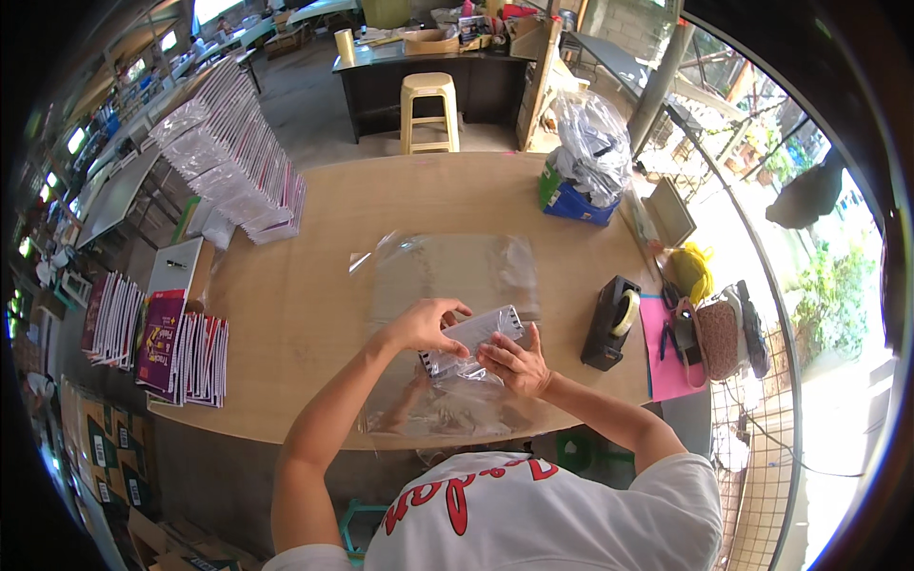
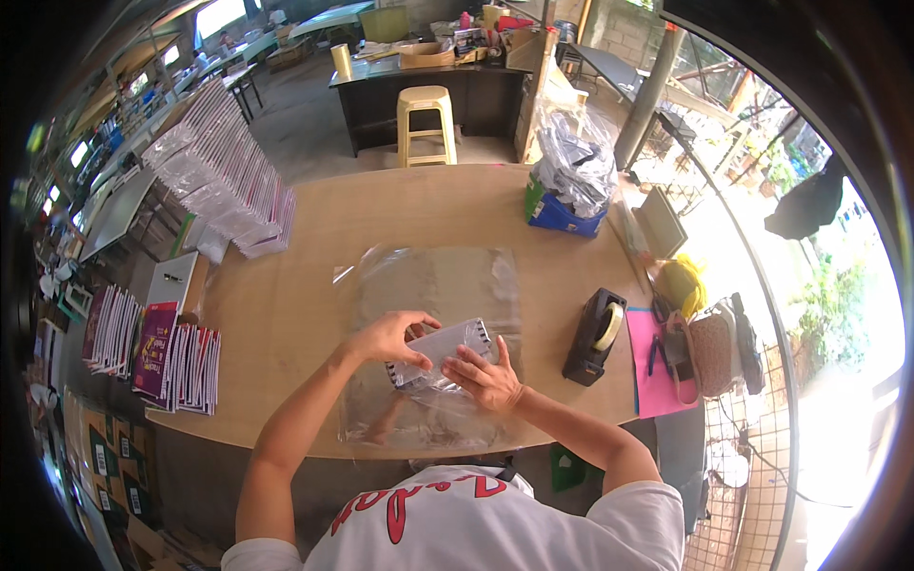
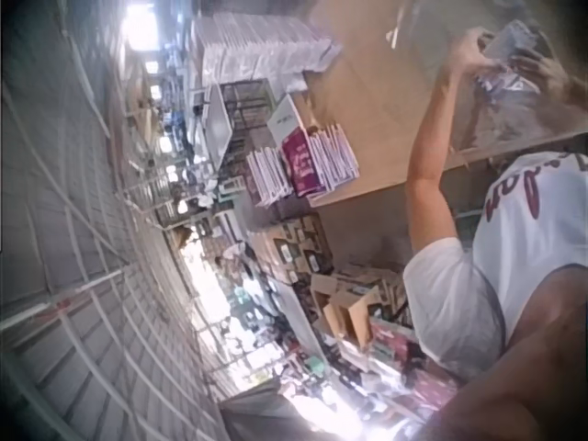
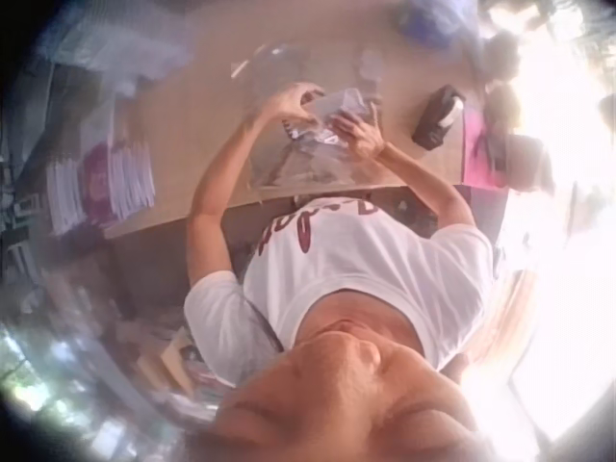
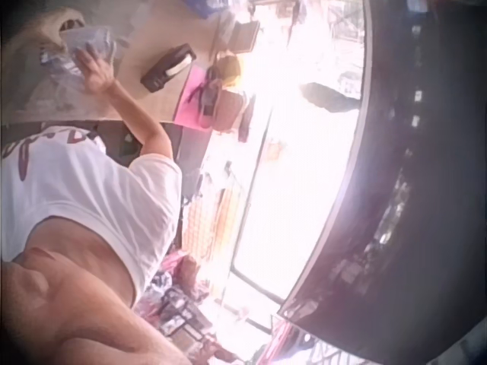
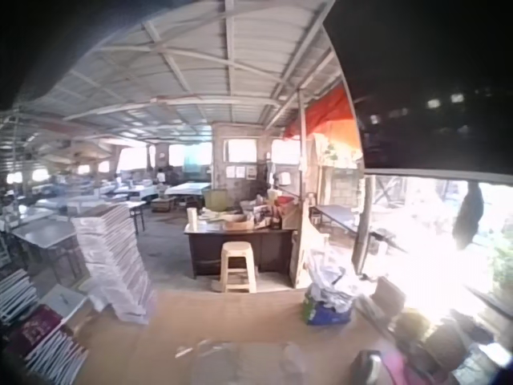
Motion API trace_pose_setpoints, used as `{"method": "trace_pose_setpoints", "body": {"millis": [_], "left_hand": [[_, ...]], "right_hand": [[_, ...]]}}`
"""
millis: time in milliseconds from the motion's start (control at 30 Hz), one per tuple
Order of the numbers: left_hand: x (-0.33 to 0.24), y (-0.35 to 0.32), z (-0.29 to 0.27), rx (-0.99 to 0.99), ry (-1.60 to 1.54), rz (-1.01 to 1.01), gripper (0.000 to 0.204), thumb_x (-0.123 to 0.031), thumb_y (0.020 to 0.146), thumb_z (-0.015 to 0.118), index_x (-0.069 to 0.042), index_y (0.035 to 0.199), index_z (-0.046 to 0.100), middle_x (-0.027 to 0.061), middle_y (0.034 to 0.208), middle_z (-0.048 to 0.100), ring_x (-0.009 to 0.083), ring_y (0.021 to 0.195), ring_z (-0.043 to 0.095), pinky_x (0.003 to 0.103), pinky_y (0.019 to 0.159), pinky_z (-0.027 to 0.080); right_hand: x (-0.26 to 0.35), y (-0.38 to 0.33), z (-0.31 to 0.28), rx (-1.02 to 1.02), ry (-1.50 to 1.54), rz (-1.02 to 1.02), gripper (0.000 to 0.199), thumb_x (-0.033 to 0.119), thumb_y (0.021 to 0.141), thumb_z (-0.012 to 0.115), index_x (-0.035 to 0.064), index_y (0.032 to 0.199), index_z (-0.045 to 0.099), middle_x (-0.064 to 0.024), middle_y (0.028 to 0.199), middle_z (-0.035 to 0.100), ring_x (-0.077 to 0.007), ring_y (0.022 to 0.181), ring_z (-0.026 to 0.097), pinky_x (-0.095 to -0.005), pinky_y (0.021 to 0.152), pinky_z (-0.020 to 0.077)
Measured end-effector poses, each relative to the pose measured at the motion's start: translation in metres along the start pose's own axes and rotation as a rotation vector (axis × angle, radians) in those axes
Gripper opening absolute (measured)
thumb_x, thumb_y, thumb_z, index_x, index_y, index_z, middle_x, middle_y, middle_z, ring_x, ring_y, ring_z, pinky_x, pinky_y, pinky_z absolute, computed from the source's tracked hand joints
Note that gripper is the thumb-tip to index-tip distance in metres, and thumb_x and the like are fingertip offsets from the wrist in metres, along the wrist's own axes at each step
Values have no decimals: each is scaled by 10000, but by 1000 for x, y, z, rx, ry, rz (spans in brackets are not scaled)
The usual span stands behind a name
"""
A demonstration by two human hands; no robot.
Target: The person stacks multiple notebooks on a table and wraps them in clear plastic film, securing the film with adhesive tape from a dispenser.
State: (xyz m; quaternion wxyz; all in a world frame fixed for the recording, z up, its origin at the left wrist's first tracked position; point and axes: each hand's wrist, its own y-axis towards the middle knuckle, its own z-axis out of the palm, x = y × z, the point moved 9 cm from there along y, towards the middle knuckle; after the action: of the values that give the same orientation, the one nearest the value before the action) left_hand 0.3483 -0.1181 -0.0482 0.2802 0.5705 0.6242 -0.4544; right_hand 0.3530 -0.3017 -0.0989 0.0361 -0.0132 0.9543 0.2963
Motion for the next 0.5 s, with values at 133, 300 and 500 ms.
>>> {"method": "trace_pose_setpoints", "body": {"millis": [133, 300, 500], "left_hand": [[-20, -5, 13, 25, 398, 110, 760, -315, 653, 837, -21, 1301, 570, 198, 1145, 630, 322, 1031, 639, 407, 897, 521], [-40, -12, 16, -148, 511, 142, 709, -365, 642, 770, -7, 1229, 596, 219, 1073, 610, 392, 968, 637, 461, 858, 533], [-38, -11, 15, -151, 561, 116, 702, -369, 669, 743, -16, 1255, 583, 212, 1099, 599, 392, 988, 635, 462, 868, 535]], "right_hand": [[0, 21, -38, 91, 137, 76, 624, 163, 726, 671, 204, 1345, 607, -26, 1420, 513, -226, 1358, 440, -666, 1114, 194], [-159, -216, -117, -520, 325, 1652, 298, 209, 846, 735, 15, 1070, 707, -133, 1188, 634, -312, 1037, 611, -478, 920, 483], [-164, -280, -40, -303, 961, 2057, 367, 302, 844, 773, 39, 1094, 717, -124, 1134, 674, -304, 1117, 576, -541, 776, 509]]}}
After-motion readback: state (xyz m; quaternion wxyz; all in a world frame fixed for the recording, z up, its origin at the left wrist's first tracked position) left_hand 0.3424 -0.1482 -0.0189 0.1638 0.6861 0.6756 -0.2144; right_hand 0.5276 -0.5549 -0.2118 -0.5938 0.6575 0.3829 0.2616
